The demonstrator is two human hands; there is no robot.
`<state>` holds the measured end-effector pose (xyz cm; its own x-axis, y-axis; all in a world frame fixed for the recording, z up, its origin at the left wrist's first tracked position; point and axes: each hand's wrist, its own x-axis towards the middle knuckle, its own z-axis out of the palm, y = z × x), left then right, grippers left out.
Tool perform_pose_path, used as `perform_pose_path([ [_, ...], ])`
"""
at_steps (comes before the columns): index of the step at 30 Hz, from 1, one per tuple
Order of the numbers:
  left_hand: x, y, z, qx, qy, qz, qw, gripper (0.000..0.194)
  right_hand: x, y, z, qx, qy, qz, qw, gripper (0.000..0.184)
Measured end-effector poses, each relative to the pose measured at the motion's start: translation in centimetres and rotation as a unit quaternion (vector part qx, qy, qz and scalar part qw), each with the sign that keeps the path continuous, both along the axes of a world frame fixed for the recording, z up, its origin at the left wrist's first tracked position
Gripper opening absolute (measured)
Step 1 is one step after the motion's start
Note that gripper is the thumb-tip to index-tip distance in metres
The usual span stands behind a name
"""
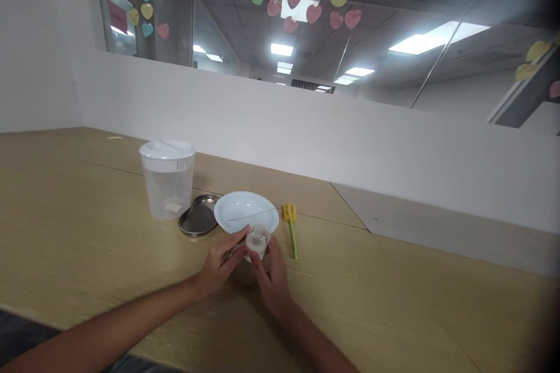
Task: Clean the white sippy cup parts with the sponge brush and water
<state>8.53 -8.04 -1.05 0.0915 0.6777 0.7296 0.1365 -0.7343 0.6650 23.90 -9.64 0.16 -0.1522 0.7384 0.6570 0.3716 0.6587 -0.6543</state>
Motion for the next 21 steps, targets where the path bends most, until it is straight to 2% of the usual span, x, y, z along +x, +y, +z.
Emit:
perform_pose_path([
  [13,-0.22,0.31,-0.81,-0.026,0.005,0.009,1.000,0.041,-0.06,-0.23,-0.15,0.024,0.005,-0.020,1.000,0.037],
  [21,-0.28,0.31,-0.69,-0.003,0.006,0.020,1.000,0.040,-0.06,-0.11,-0.37,0.042,0.009,-0.024,0.999,0.037],
])
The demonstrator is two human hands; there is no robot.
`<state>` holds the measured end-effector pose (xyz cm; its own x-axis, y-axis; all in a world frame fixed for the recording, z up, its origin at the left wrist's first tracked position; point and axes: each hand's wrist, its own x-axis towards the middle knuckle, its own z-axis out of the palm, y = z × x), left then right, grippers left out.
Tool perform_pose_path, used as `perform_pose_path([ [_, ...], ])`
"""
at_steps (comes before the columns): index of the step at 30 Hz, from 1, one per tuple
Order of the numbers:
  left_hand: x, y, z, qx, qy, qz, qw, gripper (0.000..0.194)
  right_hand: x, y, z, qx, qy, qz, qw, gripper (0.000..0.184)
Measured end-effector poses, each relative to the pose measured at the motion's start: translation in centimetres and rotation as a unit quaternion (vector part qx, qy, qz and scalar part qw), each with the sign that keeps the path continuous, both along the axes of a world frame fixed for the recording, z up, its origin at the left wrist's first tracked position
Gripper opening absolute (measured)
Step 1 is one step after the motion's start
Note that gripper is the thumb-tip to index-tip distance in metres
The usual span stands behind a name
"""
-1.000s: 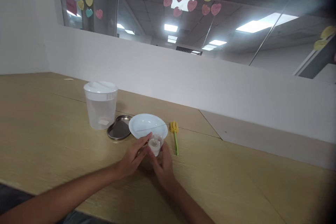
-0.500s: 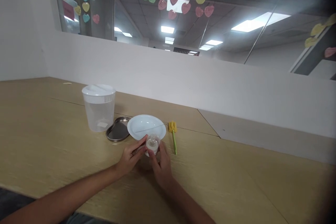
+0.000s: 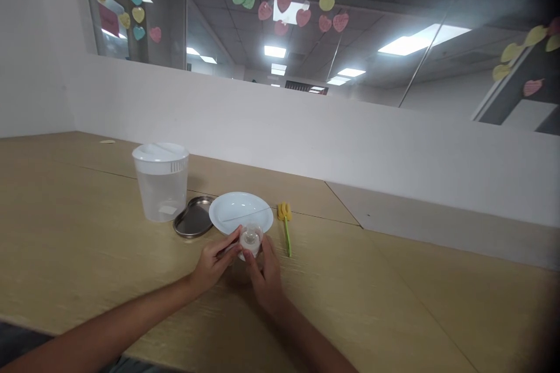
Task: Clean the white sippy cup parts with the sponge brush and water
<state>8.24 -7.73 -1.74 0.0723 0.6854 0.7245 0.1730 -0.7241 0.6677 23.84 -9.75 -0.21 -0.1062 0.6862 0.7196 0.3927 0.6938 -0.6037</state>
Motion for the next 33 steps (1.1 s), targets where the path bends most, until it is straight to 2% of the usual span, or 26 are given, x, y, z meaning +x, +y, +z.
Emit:
perform_pose_path([
  [16,0.1,-0.1,0.4,-0.029,-0.023,-0.015,0.999,0.039,-0.1,-0.3,0.6,-0.039,-0.001,0.021,0.999,0.035],
  [24,-0.1,0.0,0.0,-0.041,-0.015,-0.011,0.999,0.040,0.0,-0.4,1.1,-0.048,-0.008,0.030,0.998,0.034],
  [33,0.1,-0.3,0.3,-0.018,-0.036,-0.004,0.999,0.038,0.1,-0.4,1.3,-0.042,-0.009,0.034,0.999,0.031],
])
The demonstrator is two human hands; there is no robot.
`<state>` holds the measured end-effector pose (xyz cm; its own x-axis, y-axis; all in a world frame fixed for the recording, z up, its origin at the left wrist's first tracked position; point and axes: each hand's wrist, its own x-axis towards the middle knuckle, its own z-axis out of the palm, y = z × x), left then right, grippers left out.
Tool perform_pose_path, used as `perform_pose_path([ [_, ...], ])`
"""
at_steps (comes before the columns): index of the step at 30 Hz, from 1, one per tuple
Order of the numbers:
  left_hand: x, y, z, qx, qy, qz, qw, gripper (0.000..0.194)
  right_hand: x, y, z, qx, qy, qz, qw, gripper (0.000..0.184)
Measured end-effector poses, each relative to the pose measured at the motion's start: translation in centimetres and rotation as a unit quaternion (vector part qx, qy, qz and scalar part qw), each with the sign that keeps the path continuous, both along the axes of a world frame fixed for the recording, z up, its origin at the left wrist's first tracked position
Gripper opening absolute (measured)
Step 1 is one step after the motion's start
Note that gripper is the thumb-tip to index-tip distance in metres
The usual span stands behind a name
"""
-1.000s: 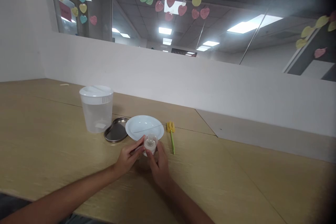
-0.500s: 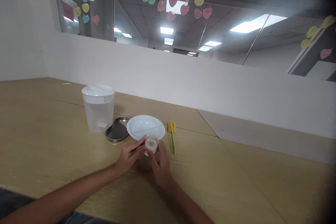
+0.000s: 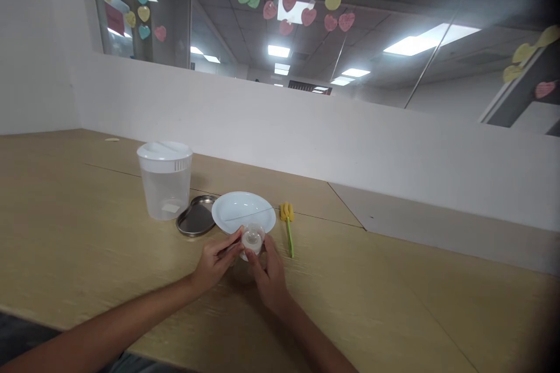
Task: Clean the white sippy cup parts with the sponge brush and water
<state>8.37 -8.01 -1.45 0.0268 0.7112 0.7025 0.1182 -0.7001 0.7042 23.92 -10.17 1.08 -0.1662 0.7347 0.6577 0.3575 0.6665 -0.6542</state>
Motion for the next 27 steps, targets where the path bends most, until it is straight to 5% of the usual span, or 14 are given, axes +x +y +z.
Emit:
perform_pose_path([
  [7,0.0,0.1,-0.4,-0.017,-0.007,-0.003,1.000,0.038,0.0,0.3,-0.2,0.001,0.002,-0.001,1.000,0.031],
  [15,0.1,-0.1,0.0,-0.001,0.036,-0.085,0.996,0.052,0.2,0.8,0.2,-0.032,0.015,0.009,0.999,0.033],
  [21,0.4,0.0,0.1,-0.024,0.066,-0.066,0.995,0.064,0.4,1.1,0.1,-0.037,-0.006,0.009,0.999,0.033],
  [27,0.6,-0.1,-0.2,-0.038,0.062,-0.051,0.996,0.064,1.2,0.2,0.6,0.100,0.013,-0.106,0.989,0.054],
])
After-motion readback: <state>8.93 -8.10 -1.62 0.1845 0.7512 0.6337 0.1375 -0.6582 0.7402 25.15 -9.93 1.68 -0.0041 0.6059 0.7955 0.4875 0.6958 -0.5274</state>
